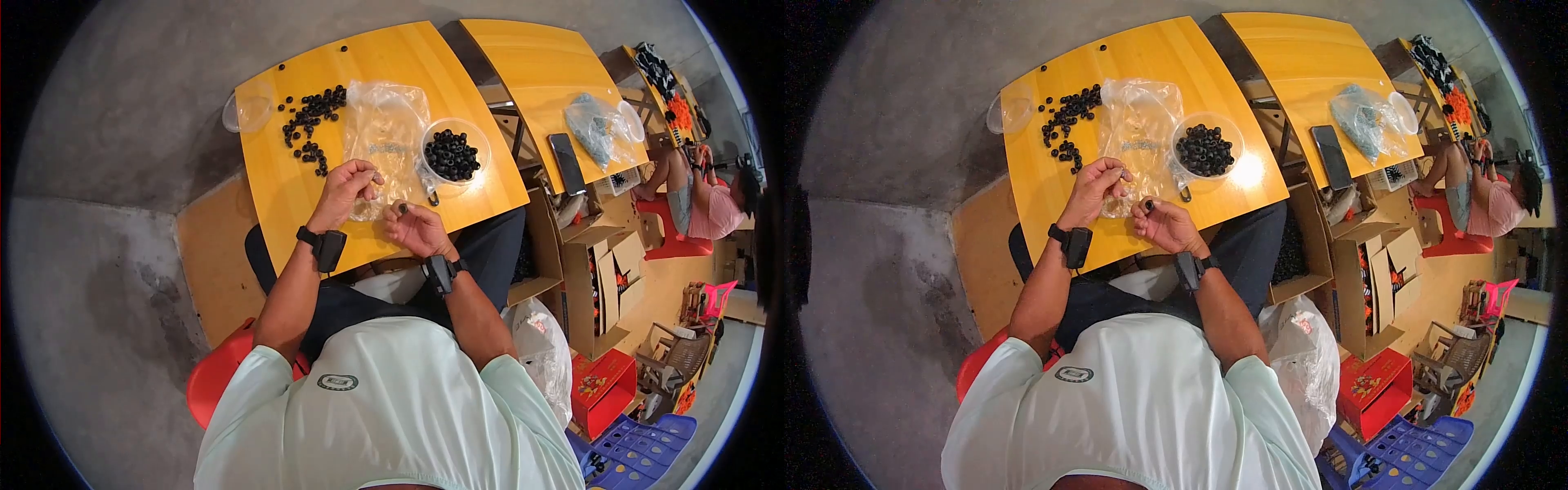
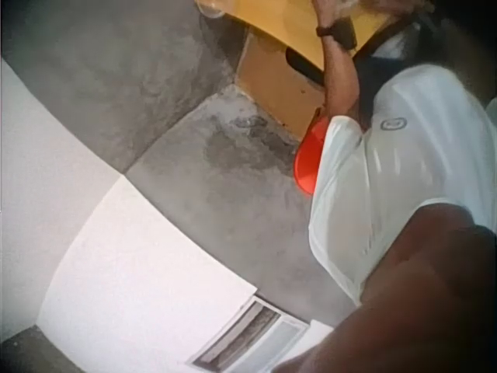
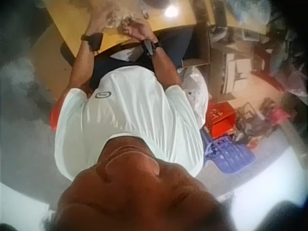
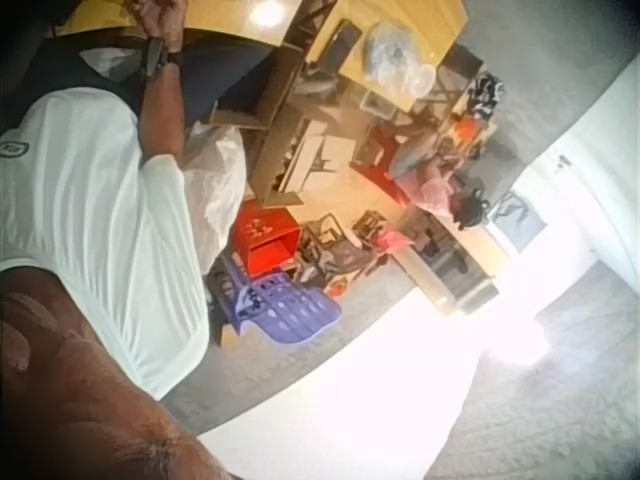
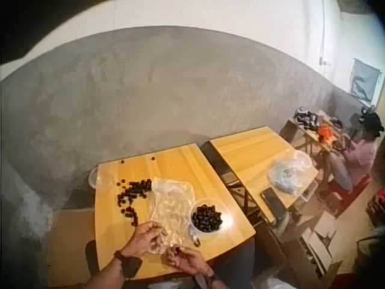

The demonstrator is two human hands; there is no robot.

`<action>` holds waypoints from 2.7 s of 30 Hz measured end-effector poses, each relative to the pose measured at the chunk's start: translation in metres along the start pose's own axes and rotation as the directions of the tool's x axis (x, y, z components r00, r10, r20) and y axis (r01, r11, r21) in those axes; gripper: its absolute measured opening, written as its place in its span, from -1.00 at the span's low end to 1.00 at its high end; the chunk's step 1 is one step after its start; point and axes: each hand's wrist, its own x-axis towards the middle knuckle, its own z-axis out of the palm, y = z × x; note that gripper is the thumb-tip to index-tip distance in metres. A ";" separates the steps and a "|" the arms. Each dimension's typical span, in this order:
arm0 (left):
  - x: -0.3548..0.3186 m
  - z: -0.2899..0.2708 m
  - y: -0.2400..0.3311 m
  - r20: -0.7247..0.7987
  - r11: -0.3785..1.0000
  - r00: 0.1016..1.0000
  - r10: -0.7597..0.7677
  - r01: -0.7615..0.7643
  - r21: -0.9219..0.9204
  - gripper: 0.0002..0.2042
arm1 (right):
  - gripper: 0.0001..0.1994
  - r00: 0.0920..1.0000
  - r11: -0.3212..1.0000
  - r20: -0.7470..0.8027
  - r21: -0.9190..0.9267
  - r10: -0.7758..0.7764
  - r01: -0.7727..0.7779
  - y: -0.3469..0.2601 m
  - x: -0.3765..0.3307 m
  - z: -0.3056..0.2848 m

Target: The person sorts small parts by hand, taking them from a pile and placing them into a plastic bag and a plastic bowl.

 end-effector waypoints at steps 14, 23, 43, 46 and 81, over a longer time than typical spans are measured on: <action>0.030 0.025 0.012 -0.002 0.003 0.872 0.489 0.000 1.000 -0.87 | -0.77 1.000 1.000 0.006 0.030 -0.011 0.011 0.000 0.000 -0.001; 0.069 0.029 0.006 0.090 -0.022 0.891 0.445 -0.089 0.996 -0.88 | -0.77 0.999 0.998 0.039 0.055 -0.012 0.010 0.002 0.002 -0.003; 0.063 0.017 0.017 0.144 -0.055 0.934 0.327 -0.133 0.990 -0.83 | -0.76 1.000 1.000 0.004 0.020 -0.002 0.002 0.000 0.002 -0.001; 0.065 0.015 0.016 0.112 -0.017 0.946 0.303 -0.113 0.994 -0.84 | -0.76 1.000 1.000 0.005 0.030 -0.007 0.007 0.001 0.002 0.000; -0.048 0.064 0.042 0.229 0.546 0.953 0.201 -0.303 0.781 -0.90 | -0.76 0.992 0.994 -0.104 -0.091 -0.067 0.057 0.006 0.000 -0.012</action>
